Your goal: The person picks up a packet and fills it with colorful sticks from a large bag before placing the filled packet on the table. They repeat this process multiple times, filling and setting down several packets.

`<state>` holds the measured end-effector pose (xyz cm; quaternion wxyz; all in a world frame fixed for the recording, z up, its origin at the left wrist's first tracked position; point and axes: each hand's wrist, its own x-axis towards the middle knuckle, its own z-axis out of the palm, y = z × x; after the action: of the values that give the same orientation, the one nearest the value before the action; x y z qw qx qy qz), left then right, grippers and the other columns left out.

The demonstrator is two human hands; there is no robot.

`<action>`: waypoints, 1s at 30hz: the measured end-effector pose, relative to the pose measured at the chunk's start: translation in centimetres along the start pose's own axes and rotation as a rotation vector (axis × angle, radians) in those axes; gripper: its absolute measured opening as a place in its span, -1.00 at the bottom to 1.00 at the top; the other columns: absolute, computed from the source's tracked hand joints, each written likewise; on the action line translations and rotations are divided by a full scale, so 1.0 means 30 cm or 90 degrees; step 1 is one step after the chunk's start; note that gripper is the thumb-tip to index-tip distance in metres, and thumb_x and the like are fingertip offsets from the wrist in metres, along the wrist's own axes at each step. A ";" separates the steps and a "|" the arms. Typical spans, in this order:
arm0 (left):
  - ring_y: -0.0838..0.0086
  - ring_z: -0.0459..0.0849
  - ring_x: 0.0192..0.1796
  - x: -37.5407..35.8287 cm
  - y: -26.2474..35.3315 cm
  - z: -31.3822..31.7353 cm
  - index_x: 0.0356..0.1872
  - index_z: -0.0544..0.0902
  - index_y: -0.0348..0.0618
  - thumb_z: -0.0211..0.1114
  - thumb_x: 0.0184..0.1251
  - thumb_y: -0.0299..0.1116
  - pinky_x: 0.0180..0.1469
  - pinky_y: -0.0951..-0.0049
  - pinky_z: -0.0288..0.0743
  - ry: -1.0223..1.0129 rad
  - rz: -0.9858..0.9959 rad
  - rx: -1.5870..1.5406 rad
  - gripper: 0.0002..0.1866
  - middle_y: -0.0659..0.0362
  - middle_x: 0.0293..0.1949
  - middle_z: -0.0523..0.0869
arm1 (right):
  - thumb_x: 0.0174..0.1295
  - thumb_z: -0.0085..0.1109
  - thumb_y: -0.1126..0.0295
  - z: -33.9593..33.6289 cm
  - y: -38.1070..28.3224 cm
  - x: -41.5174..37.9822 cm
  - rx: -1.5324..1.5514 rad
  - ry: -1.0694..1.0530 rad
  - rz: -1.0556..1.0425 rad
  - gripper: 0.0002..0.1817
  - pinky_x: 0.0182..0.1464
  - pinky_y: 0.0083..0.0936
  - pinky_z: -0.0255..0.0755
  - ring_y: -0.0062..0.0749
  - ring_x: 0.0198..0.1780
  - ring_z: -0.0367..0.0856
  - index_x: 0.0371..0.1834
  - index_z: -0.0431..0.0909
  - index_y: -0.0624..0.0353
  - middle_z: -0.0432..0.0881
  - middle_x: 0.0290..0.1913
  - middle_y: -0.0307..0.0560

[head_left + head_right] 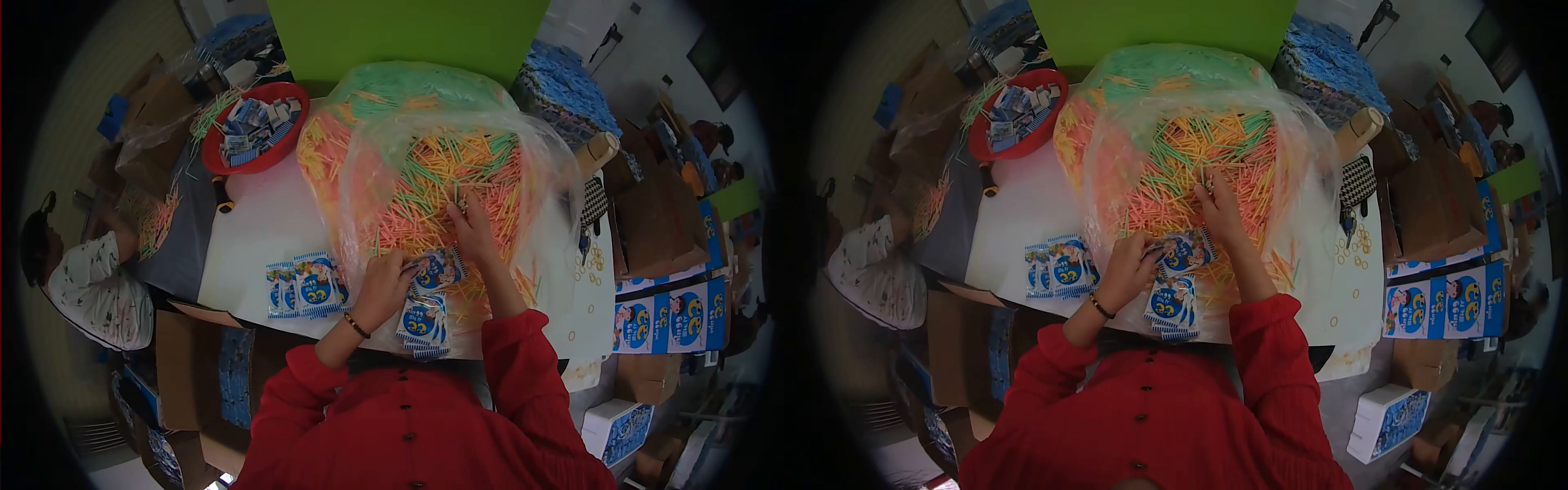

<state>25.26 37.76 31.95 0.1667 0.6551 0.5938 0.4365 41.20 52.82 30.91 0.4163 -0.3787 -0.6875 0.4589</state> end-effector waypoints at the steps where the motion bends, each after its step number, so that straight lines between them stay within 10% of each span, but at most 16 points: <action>1: 0.05 0.58 -0.30 -0.003 0.002 0.004 -0.18 0.56 -0.30 0.26 0.19 -0.50 -0.25 0.19 0.41 0.052 0.048 0.020 -0.81 -0.04 -0.40 0.63 | 0.42 -0.02 0.43 -0.001 -0.014 -0.006 -0.027 -0.010 -0.013 -0.73 -0.13 -0.48 0.46 -0.45 -0.15 0.54 0.13 0.40 0.23 0.54 -0.09 -0.10; 5: 0.11 0.64 -0.24 0.006 -0.020 -0.008 -0.07 0.57 -0.31 0.26 0.24 -0.43 -0.19 0.21 0.43 -0.029 -0.002 -0.084 -0.74 -0.05 -0.31 0.66 | 0.44 -0.03 0.39 -0.024 0.022 0.048 -0.089 -0.003 -0.093 -0.74 -0.15 -0.50 0.45 -0.51 -0.17 0.51 0.11 0.42 0.25 0.52 -0.16 -0.16; 11: 0.59 0.65 -0.06 0.009 -0.016 -0.024 0.03 0.57 -0.31 0.10 0.46 -0.49 0.02 0.55 0.52 0.002 -0.189 -0.514 -0.78 0.19 -0.10 0.72 | 0.49 -0.07 0.24 -0.151 -0.003 0.131 0.390 0.100 0.011 -0.79 -0.16 -0.48 0.40 -0.50 -0.21 0.54 -0.19 0.41 0.15 0.51 -0.32 -0.27; 14: 0.62 0.66 -0.09 0.009 0.004 -0.035 0.01 0.58 -0.33 0.09 0.46 -0.50 -0.01 0.56 0.55 0.032 -0.208 -0.582 -0.79 0.21 -0.11 0.71 | 0.47 -0.04 0.27 -0.202 -0.055 0.115 0.263 0.090 0.099 -0.82 -0.21 -0.40 0.43 -0.35 -0.25 0.59 -0.21 0.39 0.16 0.56 -0.33 -0.14; 16: 0.61 0.66 -0.08 -0.013 0.011 -0.037 0.03 0.57 -0.32 0.11 0.46 -0.49 0.00 0.55 0.55 -0.025 -0.245 -0.622 -0.78 0.17 -0.11 0.71 | 0.39 0.04 0.33 -0.179 -0.120 0.056 -0.428 -0.058 -0.099 -0.85 -0.23 -0.29 0.46 -0.16 -0.24 0.61 -0.20 0.40 0.18 0.56 -0.35 0.03; 22: 0.58 0.67 -0.08 -0.055 0.029 -0.048 0.02 0.58 -0.28 0.09 0.47 -0.48 0.02 0.52 0.57 -0.073 -0.289 -0.627 -0.79 0.18 -0.10 0.72 | 0.17 0.09 0.44 -0.126 -0.072 -0.071 -0.809 -0.258 -0.140 -0.89 -0.23 -0.24 0.50 -0.07 -0.22 0.64 -0.30 0.38 0.19 0.52 -0.34 0.00; 30: 0.60 0.67 -0.09 -0.055 0.030 -0.057 0.02 0.58 -0.28 0.12 0.46 -0.47 0.00 0.53 0.56 -0.070 -0.312 -0.659 -0.79 0.19 -0.11 0.72 | 0.24 0.06 0.45 -0.170 -0.041 0.009 -0.526 -0.126 -0.277 -0.85 -0.01 -0.31 0.39 -0.19 -0.09 0.54 -0.16 0.41 0.22 0.54 -0.23 0.00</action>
<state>24.65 35.52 32.96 0.5926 0.3535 0.4275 0.5841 45.64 54.32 33.32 0.2498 -0.3143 -0.9121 0.0831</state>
